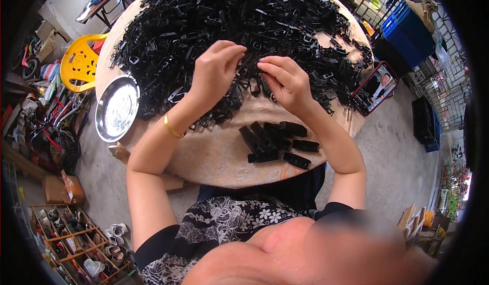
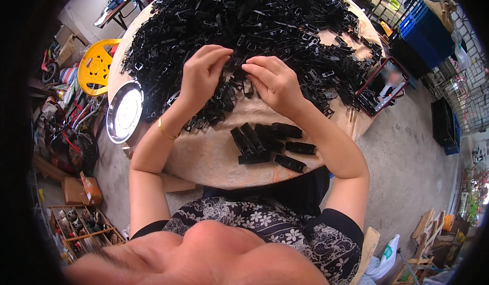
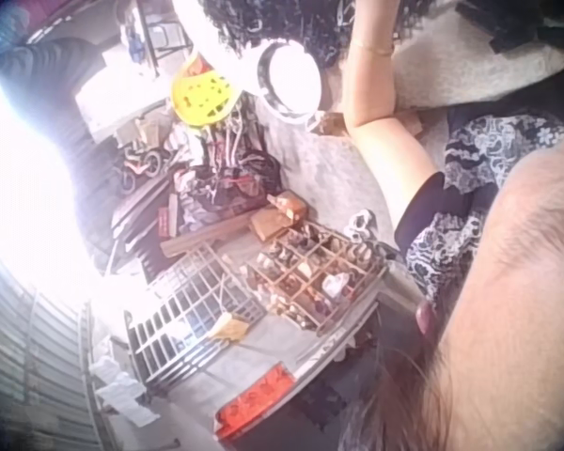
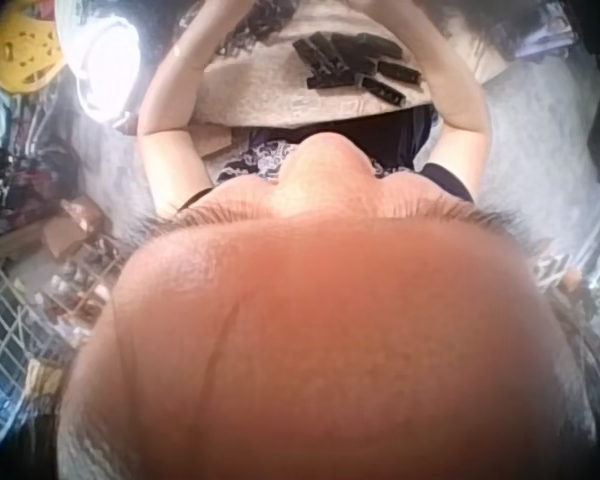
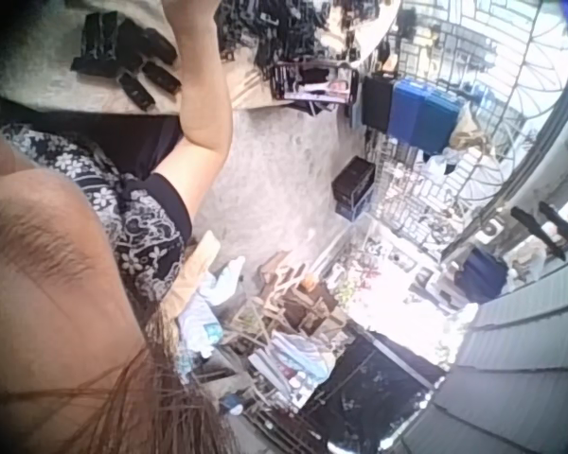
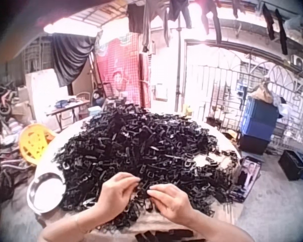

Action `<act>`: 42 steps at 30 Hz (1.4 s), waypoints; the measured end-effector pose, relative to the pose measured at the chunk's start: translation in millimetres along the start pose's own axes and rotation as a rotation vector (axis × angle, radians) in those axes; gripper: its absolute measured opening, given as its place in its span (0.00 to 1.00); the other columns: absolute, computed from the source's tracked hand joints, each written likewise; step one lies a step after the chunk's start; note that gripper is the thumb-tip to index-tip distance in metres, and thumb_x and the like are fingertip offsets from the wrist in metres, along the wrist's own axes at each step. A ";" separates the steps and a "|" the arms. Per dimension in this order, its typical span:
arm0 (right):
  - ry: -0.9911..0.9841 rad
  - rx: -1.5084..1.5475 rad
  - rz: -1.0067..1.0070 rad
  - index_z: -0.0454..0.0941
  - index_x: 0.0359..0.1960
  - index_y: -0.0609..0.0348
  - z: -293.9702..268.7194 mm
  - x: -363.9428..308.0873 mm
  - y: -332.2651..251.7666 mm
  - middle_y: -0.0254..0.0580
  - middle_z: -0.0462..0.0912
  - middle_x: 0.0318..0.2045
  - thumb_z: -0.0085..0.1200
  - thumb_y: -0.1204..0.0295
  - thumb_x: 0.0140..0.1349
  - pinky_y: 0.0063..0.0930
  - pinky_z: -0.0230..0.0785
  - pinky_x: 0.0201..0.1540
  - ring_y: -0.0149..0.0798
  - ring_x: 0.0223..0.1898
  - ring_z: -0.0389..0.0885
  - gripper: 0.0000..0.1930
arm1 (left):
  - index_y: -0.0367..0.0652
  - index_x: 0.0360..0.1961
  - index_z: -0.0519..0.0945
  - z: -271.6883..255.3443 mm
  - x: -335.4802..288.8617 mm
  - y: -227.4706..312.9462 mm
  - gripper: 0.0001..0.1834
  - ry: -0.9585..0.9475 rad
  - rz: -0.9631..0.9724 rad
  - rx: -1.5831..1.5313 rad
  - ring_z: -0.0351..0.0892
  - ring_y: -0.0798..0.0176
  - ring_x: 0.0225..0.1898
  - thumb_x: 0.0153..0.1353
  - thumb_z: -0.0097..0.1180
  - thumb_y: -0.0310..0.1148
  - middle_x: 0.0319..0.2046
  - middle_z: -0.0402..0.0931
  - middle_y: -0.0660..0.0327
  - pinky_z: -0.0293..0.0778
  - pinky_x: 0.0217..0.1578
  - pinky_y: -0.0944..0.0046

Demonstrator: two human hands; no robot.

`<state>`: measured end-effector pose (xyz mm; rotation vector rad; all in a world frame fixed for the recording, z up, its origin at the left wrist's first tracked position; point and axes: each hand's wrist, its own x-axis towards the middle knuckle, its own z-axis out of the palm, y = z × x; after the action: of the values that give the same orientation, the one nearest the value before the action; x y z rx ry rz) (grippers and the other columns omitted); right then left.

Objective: The person assembles plastic components by hand, fitting smaller parts together and placing the assembled pieces on the table.

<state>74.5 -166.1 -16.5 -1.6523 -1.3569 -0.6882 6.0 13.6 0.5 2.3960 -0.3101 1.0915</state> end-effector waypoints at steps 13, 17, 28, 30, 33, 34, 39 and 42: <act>-0.001 -0.061 0.002 0.79 0.36 0.63 -3.3 -1.0 0.6 0.43 0.78 0.35 0.59 0.81 0.48 0.29 0.74 0.35 0.42 0.34 0.78 0.11 | 0.29 0.53 0.68 -10.9 -5.6 7.0 0.18 -0.450 -0.741 -1.077 0.78 0.60 0.45 0.66 0.45 0.31 0.43 0.75 0.54 0.75 0.48 0.66; -0.012 -0.062 -0.001 0.78 0.35 0.64 -1.2 0.1 -2.3 0.43 0.78 0.35 0.58 0.81 0.48 0.29 0.73 0.34 0.43 0.34 0.78 0.11 | 0.30 0.54 0.68 -6.8 -7.7 4.2 0.18 -0.406 -0.851 -1.163 0.78 0.60 0.45 0.66 0.44 0.31 0.44 0.74 0.53 0.75 0.49 0.65; -0.099 -0.162 -0.105 0.77 0.37 0.67 -4.7 -0.8 -8.8 0.45 0.76 0.35 0.55 0.82 0.45 0.32 0.72 0.35 0.43 0.33 0.76 0.14 | 0.34 0.59 0.62 8.2 -17.6 13.5 0.20 -0.394 -0.744 -0.847 0.78 0.62 0.44 0.68 0.38 0.31 0.44 0.73 0.54 0.76 0.46 0.64; -0.105 -0.157 -0.116 0.77 0.36 0.68 -4.0 -0.8 -9.0 0.44 0.76 0.35 0.55 0.82 0.44 0.31 0.72 0.34 0.42 0.33 0.76 0.14 | 0.34 0.59 0.62 6.1 -17.9 11.4 0.20 -0.412 -0.721 -0.836 0.77 0.62 0.44 0.68 0.39 0.31 0.45 0.73 0.54 0.75 0.47 0.64; -0.106 -0.197 -0.123 0.78 0.35 0.67 -5.4 -1.3 -11.1 0.42 0.78 0.35 0.56 0.80 0.42 0.28 0.72 0.32 0.40 0.33 0.75 0.14 | 0.34 0.58 0.63 2.5 -16.0 14.4 0.21 -0.382 -0.898 -1.219 0.77 0.61 0.45 0.68 0.40 0.33 0.47 0.72 0.53 0.75 0.48 0.63; -0.106 -0.197 -0.123 0.78 0.35 0.67 -5.4 -0.5 -12.2 0.42 0.78 0.35 0.56 0.80 0.42 0.28 0.72 0.32 0.40 0.33 0.75 0.14 | 0.33 0.58 0.63 2.2 -16.4 15.0 0.21 -0.373 -0.879 -1.247 0.77 0.60 0.45 0.68 0.40 0.33 0.47 0.72 0.52 0.75 0.48 0.63; -0.028 -0.271 -0.143 0.82 0.33 0.59 -5.6 1.6 -6.5 0.35 0.81 0.35 0.59 0.77 0.39 0.29 0.69 0.36 0.38 0.35 0.75 0.14 | 0.34 0.58 0.63 0.4 -16.2 14.6 0.21 -0.391 -0.812 -1.325 0.77 0.59 0.45 0.67 0.40 0.33 0.48 0.72 0.52 0.75 0.47 0.63; -0.037 -0.282 -0.182 0.82 0.35 0.56 -6.7 2.6 0.0 0.35 0.81 0.36 0.61 0.74 0.43 0.30 0.67 0.40 0.38 0.38 0.75 0.13 | 0.34 0.58 0.64 1.8 -16.0 13.2 0.21 -0.364 -0.814 -1.344 0.78 0.60 0.42 0.67 0.41 0.33 0.46 0.73 0.54 0.76 0.46 0.63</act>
<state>75.9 -170.7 -11.1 -1.7807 -1.5040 -0.9982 -8.6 1.4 -8.2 1.2068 -0.0830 -0.0494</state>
